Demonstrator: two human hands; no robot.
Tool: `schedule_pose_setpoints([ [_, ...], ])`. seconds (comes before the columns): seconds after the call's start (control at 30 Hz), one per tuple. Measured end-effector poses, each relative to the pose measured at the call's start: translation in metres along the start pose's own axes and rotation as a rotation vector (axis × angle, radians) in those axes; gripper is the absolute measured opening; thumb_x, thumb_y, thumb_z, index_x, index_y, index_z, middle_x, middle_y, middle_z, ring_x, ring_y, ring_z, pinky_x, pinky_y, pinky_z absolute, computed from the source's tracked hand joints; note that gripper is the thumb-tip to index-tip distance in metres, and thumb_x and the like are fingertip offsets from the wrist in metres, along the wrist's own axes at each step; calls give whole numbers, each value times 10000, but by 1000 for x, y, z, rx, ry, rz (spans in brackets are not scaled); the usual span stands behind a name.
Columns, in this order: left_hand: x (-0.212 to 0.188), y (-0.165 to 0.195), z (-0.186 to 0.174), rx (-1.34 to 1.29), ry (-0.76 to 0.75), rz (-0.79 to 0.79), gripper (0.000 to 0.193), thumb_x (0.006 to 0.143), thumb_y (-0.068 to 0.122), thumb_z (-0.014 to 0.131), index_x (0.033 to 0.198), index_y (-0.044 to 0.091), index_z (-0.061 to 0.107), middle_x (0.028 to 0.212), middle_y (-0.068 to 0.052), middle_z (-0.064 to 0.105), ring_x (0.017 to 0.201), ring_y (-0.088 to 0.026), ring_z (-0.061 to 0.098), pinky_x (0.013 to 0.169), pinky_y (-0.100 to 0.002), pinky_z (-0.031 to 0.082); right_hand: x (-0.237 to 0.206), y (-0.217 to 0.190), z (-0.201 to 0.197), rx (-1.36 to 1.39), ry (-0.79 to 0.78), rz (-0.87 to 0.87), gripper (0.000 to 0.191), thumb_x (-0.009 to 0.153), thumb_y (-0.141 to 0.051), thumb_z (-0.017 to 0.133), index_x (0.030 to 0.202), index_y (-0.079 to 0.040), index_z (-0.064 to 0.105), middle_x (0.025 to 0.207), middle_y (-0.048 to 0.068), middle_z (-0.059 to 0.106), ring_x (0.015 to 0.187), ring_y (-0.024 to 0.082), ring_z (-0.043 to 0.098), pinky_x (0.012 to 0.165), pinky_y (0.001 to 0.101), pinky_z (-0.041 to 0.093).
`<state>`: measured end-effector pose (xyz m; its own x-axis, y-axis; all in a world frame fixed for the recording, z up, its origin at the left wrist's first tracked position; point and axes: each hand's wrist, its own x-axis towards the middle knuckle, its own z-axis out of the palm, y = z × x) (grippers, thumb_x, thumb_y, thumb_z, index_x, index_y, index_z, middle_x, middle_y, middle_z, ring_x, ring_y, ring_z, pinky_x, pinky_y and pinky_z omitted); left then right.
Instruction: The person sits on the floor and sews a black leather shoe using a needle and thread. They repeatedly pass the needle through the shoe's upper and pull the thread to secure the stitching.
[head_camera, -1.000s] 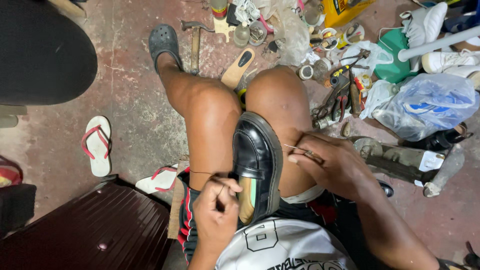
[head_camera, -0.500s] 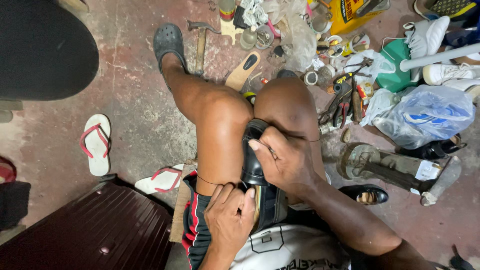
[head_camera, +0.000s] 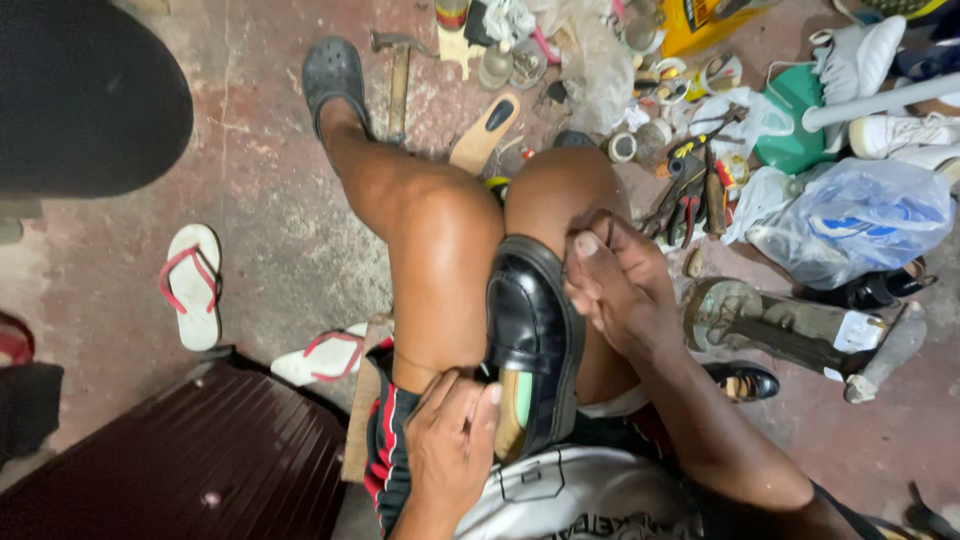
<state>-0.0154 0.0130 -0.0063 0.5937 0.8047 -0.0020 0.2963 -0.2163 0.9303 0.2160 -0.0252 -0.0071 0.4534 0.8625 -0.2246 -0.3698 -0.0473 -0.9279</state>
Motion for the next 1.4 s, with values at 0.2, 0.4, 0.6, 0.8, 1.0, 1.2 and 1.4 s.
schedule_pose_setpoints([
  [0.2, -7, 15, 7, -461, -276, -759, 408, 924, 139, 656, 1329, 99, 681, 802, -73, 705, 691, -106, 663, 569, -290, 518, -8, -23, -31, -182, 162, -44, 293, 1055, -198, 390, 1044, -29, 629, 992, 101, 632, 691, 176, 627, 476, 222, 410],
  [0.4, -2, 2, 54, -1005, -155, -733, 363, 914, 26, 685, 1276, 34, 656, 1094, 25, 716, 955, -61, 629, 868, -252, 517, -35, -46, -59, -888, 6, -214, 325, 995, -83, 520, 1254, -46, 713, 969, 71, 716, 784, 175, 686, 726, 289, 548],
  [0.6, -1, -18, 72, -1183, -30, -771, 326, 951, 54, 691, 1276, 53, 691, 1212, -37, 718, 1067, -119, 650, 971, -318, 527, -38, -45, -45, -1000, -168, -265, 307, 874, -61, 712, 1174, -120, 743, 961, 84, 779, 800, 190, 763, 694, 298, 592],
  [0.8, -6, -22, 69, -1250, -8, -813, 340, 956, 32, 675, 1295, 63, 673, 1244, -47, 712, 1112, -138, 661, 1020, -342, 518, -31, -47, -36, -1039, -275, -248, 362, 801, -43, 710, 1146, -139, 764, 923, 81, 777, 712, 241, 747, 608, 328, 585],
  [1.0, -8, -19, 72, -1271, -2, -823, 362, 939, 25, 670, 1297, 72, 673, 1209, -52, 721, 1058, -151, 669, 952, -378, 522, -30, -59, -25, -1151, -295, -232, 363, 812, -72, 721, 1166, -144, 755, 891, 84, 764, 677, 264, 728, 596, 357, 579],
  [1.2, -8, -19, 75, -1143, -6, -733, 342, 958, 8, 671, 1297, 50, 683, 1226, -31, 721, 1096, -99, 645, 1015, -306, 497, -26, -86, -7, -1417, -390, -152, 484, 728, -90, 704, 1209, -138, 726, 903, 78, 747, 647, 291, 727, 511, 412, 557],
  [1.4, -8, -18, 77, -1155, -8, -786, 312, 963, 33, 678, 1275, 49, 695, 1172, -8, 723, 1026, -83, 638, 954, -299, 505, 6, -98, 7, -1507, -600, -204, 305, 740, -116, 677, 1044, -115, 703, 906, 57, 745, 590, 290, 708, 446, 433, 525],
])
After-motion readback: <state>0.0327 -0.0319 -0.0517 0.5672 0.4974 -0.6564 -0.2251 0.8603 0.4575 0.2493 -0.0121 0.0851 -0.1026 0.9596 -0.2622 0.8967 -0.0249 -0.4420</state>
